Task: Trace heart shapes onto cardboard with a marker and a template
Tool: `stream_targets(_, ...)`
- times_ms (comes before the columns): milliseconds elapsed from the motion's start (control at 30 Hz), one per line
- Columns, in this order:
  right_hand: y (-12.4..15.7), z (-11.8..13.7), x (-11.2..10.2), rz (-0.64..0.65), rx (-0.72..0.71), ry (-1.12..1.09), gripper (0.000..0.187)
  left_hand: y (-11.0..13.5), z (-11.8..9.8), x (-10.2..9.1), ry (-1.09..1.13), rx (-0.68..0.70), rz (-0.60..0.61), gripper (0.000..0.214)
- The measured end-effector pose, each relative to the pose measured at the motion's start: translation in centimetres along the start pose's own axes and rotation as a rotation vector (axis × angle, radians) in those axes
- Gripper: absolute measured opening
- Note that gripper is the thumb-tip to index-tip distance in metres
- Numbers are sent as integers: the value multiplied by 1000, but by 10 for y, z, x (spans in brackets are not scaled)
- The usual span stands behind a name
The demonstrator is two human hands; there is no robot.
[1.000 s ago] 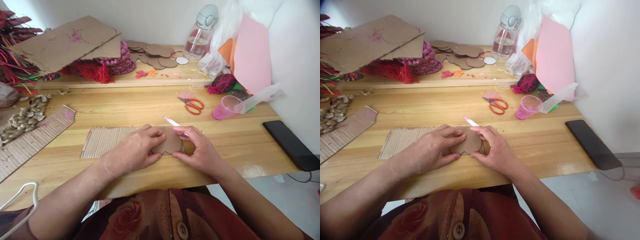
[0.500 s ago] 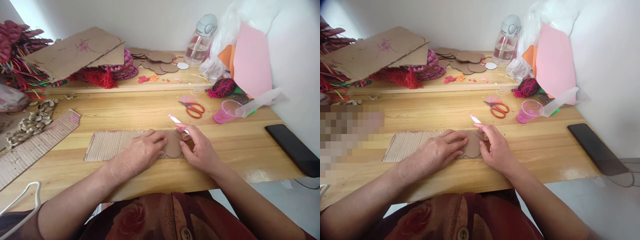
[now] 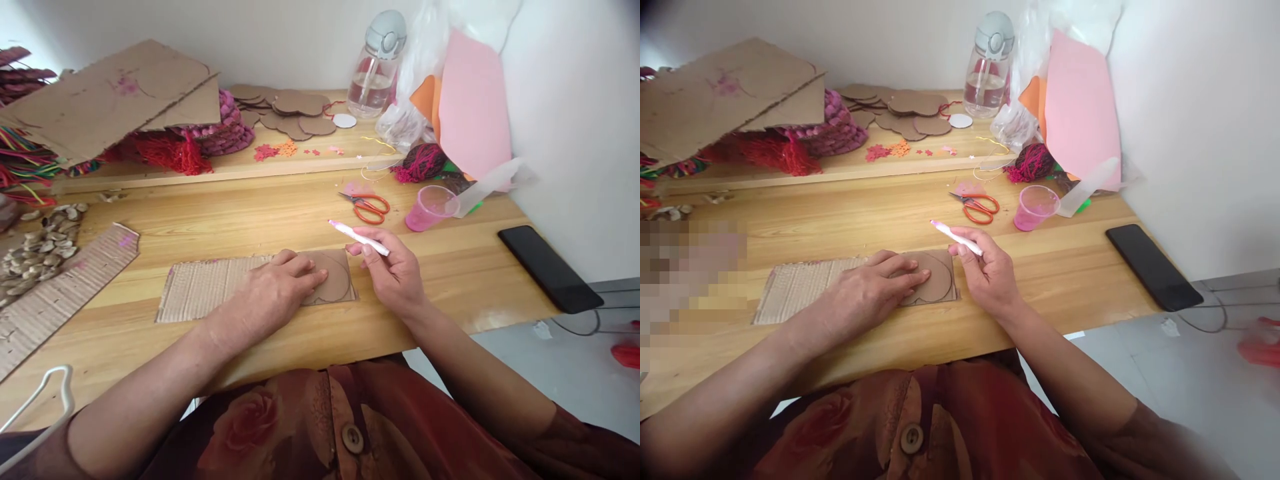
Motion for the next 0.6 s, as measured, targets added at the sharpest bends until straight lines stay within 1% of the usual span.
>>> stream_targets(67, 1, 0, -2, -35, 14, 4, 32, -1, -1, -2, -7, 2, 9, 33)
stream_targets(200, 3, 2, 0, -98, 22, -29, 28, -4, -5, -1, 27, 66, -4, 31)
stream_targets(267, 3, 6, -2, -125, 31, -80, 25, -6, -9, 0, 29, 71, 20, 33)
stream_targets(333, 2, 15, -11, -170, 34, -99, 24, -9, -14, -1, -17, 52, 64, 35)
stream_targets(367, 1, 21, -20, -209, 22, -79, 24, -11, -16, -2, -47, 39, 97, 35)
stream_targets(433, -3, 35, -47, -326, -37, 15, 23, -15, -20, -6, -90, 16, 170, 34)
stream_targets(500, -9, 50, -82, -461, -95, 151, 21, -18, -22, -11, -100, 1, 215, 34)
stream_targets(533, -13, 55, -100, -507, -113, 221, 21, -18, -23, -13, -97, -2, 226, 34)
stream_targets(567, -17, 59, -117, -540, -127, 287, 22, -18, -23, -14, -92, -2, 229, 35)
stream_targets(600, -21, 62, -132, -543, -112, 351, 21, -18, -22, -15, -89, 1, 229, 36)
Point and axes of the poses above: each hand's wrist, its own y-axis away from the middle knuckle, its own x-axis out of the palm, z = x × y, the point moved 1 cm from there along -y, towards the middle knuckle, and after that the axes turned 10 degrees about z, right-handed, at the moved point
